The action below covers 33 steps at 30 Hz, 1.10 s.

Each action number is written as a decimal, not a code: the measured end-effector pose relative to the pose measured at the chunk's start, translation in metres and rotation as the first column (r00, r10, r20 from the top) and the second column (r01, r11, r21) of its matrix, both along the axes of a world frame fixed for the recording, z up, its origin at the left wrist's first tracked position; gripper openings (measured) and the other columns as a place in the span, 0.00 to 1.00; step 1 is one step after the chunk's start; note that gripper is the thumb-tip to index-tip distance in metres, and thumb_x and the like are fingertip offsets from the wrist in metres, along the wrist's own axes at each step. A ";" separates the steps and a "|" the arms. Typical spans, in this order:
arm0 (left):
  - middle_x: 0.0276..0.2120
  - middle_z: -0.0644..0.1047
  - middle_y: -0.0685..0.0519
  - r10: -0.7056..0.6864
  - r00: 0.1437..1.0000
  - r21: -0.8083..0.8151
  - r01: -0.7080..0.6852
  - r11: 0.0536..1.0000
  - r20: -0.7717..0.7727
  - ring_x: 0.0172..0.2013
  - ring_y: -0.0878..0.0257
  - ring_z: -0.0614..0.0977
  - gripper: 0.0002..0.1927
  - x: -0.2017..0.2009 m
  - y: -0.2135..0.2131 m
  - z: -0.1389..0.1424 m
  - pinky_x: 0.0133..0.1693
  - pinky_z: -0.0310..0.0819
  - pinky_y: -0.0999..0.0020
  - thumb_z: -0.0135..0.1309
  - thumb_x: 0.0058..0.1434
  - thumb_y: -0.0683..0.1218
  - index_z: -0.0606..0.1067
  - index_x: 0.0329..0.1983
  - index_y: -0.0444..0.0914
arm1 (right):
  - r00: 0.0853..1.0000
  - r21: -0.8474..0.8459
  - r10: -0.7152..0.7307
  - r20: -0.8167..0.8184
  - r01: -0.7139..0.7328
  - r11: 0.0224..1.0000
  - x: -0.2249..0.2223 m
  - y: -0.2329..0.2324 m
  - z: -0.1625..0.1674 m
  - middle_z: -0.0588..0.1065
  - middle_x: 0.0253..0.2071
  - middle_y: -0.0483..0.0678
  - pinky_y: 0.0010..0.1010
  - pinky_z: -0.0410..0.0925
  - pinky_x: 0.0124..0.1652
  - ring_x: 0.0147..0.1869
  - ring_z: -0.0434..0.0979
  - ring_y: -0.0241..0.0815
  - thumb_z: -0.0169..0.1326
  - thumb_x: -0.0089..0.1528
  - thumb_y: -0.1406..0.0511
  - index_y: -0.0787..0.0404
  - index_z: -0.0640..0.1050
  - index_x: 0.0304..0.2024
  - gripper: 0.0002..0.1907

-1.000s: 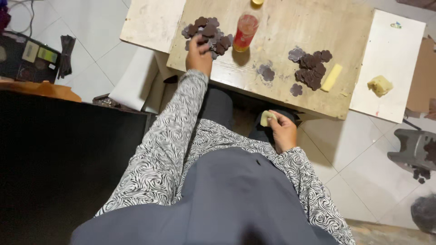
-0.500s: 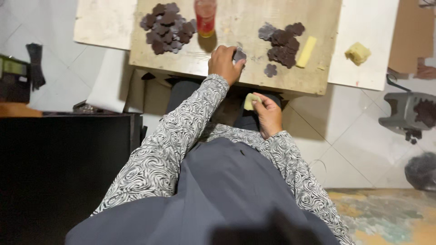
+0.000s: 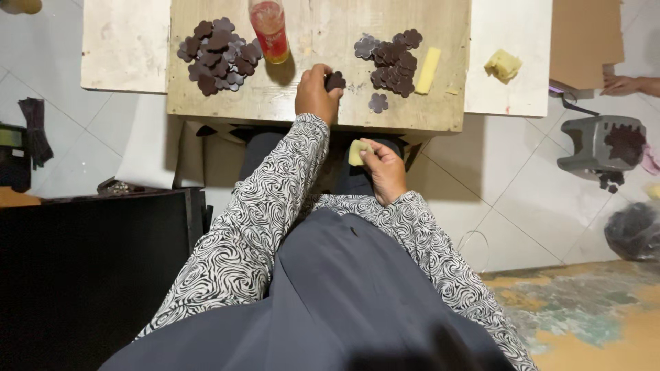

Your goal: The person sits at a workbench and wipes dark flower-shaped foam pieces one at a time with a yellow sponge, then sets each piece on the table with a pile of similar pieces. A plastic bottle sits on the bench and the person occasionally reaches for a new piece to treat.

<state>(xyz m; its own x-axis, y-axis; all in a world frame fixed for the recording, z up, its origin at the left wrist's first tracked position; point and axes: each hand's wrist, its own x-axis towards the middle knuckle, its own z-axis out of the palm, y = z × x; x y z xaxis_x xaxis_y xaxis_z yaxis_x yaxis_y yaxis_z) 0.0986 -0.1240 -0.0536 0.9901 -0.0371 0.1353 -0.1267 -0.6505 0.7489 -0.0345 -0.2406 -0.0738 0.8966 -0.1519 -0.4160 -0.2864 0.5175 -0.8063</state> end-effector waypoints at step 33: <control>0.41 0.80 0.52 -0.543 0.787 -0.931 -0.106 0.349 -0.292 0.38 0.68 0.80 0.13 -0.069 0.071 0.029 0.42 0.81 0.70 0.47 0.70 0.39 0.74 0.55 0.30 | 0.706 -0.651 0.304 0.639 0.286 0.703 0.017 0.016 0.095 0.74 0.58 0.54 0.35 0.73 0.61 0.60 0.77 0.44 0.50 0.70 0.78 0.65 0.77 0.59 0.16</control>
